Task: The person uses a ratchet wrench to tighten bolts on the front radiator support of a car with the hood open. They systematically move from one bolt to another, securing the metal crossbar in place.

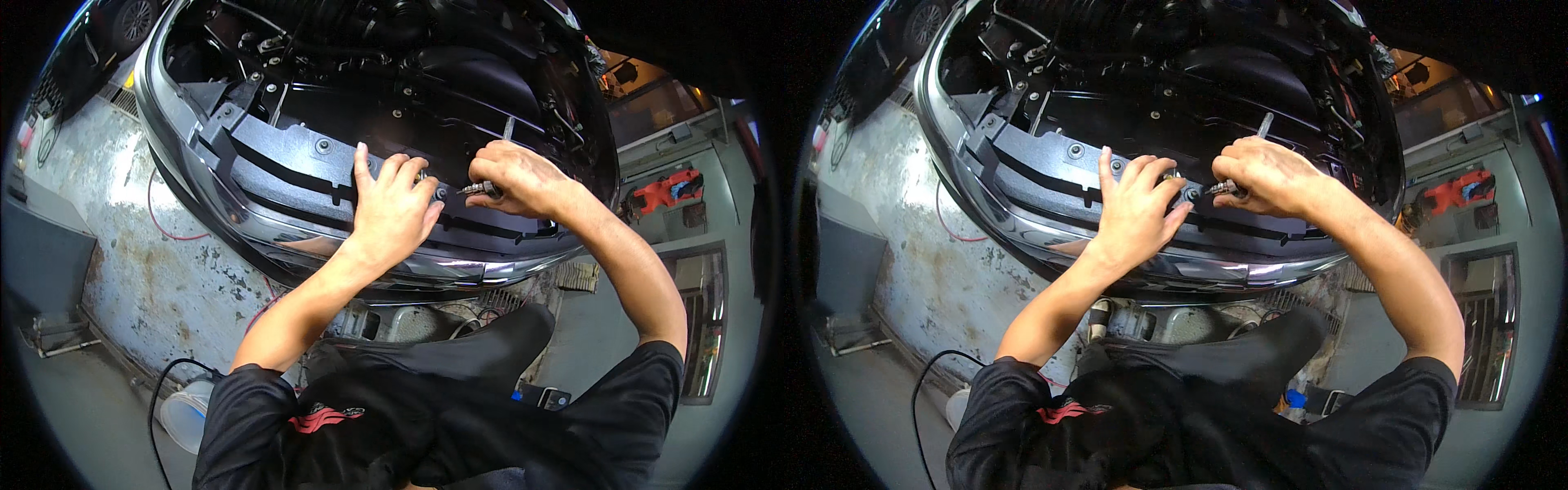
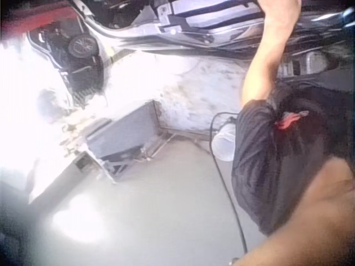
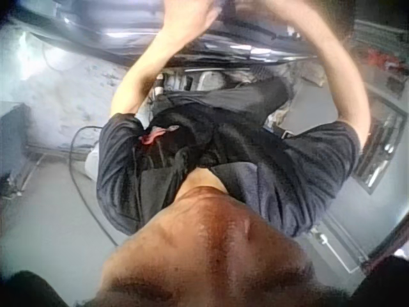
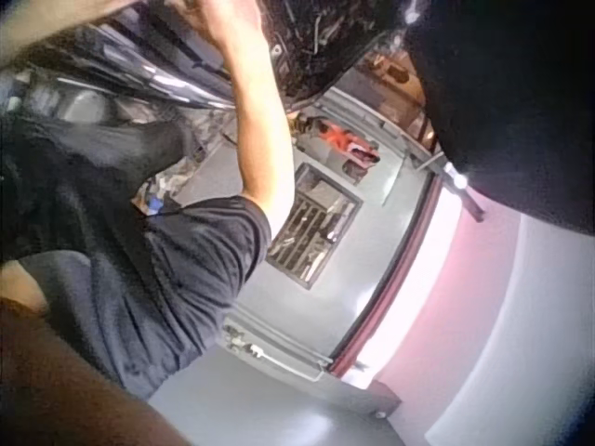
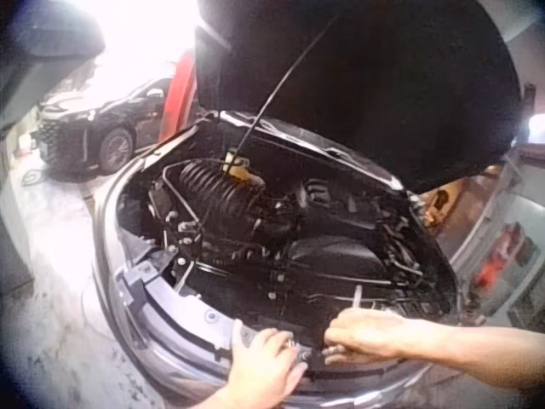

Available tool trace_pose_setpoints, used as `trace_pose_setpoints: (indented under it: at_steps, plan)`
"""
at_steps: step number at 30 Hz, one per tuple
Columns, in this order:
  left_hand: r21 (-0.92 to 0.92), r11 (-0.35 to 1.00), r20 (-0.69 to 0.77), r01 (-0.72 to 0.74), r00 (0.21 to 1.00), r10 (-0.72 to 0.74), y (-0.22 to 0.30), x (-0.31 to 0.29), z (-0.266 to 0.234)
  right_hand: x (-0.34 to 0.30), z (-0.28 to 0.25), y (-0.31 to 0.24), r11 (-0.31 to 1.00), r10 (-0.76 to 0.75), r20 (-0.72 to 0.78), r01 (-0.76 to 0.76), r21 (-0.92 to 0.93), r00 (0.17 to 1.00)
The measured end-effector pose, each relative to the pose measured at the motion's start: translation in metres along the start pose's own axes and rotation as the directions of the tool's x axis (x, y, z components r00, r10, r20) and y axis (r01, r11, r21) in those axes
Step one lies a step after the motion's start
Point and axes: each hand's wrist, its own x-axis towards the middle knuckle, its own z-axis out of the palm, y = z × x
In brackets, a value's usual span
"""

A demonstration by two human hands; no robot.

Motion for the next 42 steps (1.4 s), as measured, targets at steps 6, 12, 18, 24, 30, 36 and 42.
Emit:
trace_pose_setpoints:
  at_steps: [6,12,18,24,30,36,42]
  plan:
    - [0.009,0.999,0.036,0.052,0.998,-0.052,0.006,0.0,0.029,0.007,0.022,0.014,0.973,-0.208,-0.05,0.201,-0.117,0.977]
    - [-0.04,0.995,0.028,0.087,0.996,-0.086,0.005,0.001,0.031,0.015,0.028,0.021,0.964,-0.242,-0.044,0.235,-0.123,0.969]
    - [-0.051,0.994,0.035,0.096,0.995,-0.094,0.004,0.002,0.03,0.022,0.023,0.022,0.953,-0.272,0.007,0.27,-0.141,0.962]
    - [-0.062,0.993,0.009,0.099,0.995,-0.099,0.006,0.001,0.031,0.024,0.018,0.021,0.904,-0.313,0.066,0.318,-0.287,0.948]
    - [-0.067,0.993,-0.024,0.096,0.995,-0.098,0.005,0.0,0.034,0.03,0.014,0.008,0.797,-0.331,0.146,0.359,-0.486,0.932]
    - [-0.092,0.991,-0.038,0.093,0.995,-0.097,0.004,0.0,0.035,0.039,0.009,-0.004,0.951,-0.026,0.265,0.106,-0.29,0.964]
    - [-0.096,0.992,-0.073,0.076,0.994,-0.083,0.002,-0.002,0.039,0.054,0.004,-0.022,0.435,0.56,0.661,-0.856,0.279,0.5]
